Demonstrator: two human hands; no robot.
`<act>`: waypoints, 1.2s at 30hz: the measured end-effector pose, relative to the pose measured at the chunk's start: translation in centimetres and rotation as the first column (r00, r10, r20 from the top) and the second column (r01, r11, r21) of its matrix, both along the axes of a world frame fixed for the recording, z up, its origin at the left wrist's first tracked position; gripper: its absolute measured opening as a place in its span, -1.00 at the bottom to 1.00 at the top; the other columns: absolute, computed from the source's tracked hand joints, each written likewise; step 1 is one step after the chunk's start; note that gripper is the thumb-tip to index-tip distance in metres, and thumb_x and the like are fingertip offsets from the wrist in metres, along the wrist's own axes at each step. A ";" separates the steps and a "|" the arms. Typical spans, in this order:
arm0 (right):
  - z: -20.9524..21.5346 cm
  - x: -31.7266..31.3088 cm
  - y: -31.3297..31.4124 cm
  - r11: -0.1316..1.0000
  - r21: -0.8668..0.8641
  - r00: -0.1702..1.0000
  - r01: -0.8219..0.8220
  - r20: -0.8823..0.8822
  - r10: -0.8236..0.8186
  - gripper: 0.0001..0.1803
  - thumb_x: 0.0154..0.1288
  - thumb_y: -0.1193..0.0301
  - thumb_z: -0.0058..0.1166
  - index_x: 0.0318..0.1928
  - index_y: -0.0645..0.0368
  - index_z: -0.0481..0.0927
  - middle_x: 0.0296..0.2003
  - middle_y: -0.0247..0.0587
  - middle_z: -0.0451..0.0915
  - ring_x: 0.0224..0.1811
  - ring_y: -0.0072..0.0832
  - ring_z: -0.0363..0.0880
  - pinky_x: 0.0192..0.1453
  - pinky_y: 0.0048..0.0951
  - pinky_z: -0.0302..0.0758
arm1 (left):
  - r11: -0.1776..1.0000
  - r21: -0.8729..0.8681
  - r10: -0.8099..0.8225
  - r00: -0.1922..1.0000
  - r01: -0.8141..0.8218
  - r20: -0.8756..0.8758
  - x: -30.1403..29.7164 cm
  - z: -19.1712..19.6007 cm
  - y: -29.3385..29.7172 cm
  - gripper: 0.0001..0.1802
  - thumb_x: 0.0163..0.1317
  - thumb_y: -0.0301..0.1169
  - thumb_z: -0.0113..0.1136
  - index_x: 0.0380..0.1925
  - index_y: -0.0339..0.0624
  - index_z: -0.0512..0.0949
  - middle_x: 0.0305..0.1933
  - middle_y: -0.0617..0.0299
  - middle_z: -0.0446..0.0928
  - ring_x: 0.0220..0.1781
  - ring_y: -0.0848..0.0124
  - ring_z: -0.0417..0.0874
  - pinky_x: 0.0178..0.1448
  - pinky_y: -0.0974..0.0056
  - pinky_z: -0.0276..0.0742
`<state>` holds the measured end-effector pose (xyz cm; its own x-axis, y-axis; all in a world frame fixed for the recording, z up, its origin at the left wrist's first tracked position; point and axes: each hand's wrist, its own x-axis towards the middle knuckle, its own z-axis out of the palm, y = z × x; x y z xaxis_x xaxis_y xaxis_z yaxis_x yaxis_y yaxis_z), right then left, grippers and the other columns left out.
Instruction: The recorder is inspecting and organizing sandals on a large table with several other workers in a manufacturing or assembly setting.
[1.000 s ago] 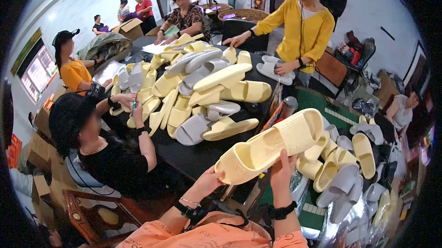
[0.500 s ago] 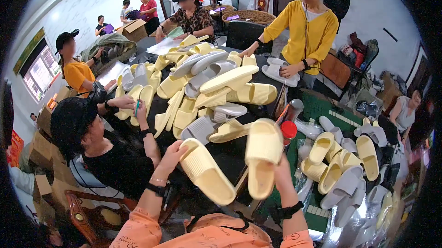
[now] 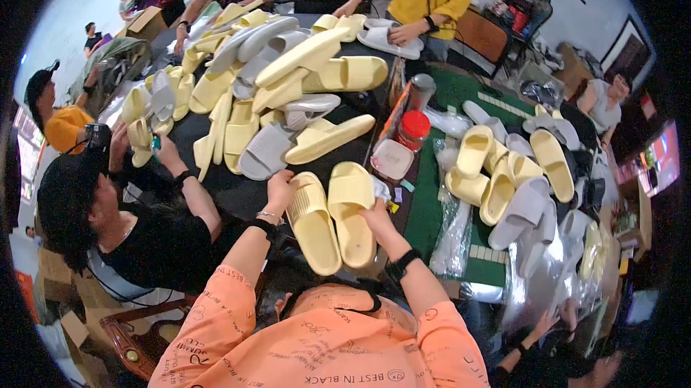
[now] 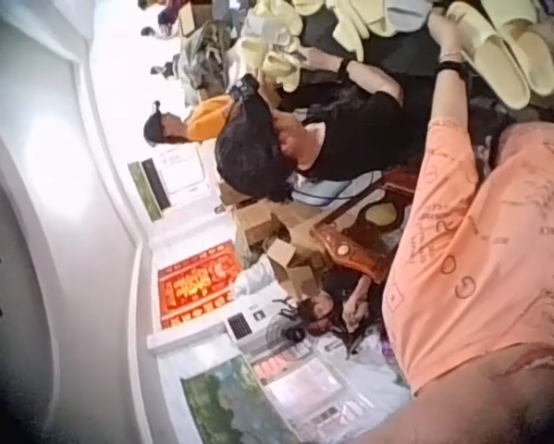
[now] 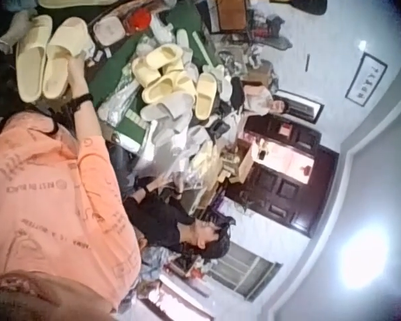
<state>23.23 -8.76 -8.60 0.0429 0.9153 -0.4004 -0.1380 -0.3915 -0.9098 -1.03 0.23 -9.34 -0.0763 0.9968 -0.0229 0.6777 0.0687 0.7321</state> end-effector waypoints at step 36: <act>-5.5 25.2 -20.2 0.914 -0.403 0.504 -0.051 0.780 0.371 -0.75 -0.07 0.30 -0.09 -0.64 0.21 0.53 -0.58 -0.03 0.50 -0.54 -0.17 0.48 -0.43 -0.23 0.41 | 0.996 0.084 0.049 0.905 -0.015 -0.422 5.7 -0.6 -7.3 -0.56 0.13 -0.19 -0.07 -0.62 -0.45 0.45 -0.51 -0.18 0.46 -0.36 -0.06 0.46 -0.16 0.07 0.32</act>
<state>48.44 -28.92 -14.15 0.3204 0.7871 -0.5271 0.7345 -0.5578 -0.3865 4.71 -7.05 -9.95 -0.0935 0.9910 0.0955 0.9232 0.0504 0.3811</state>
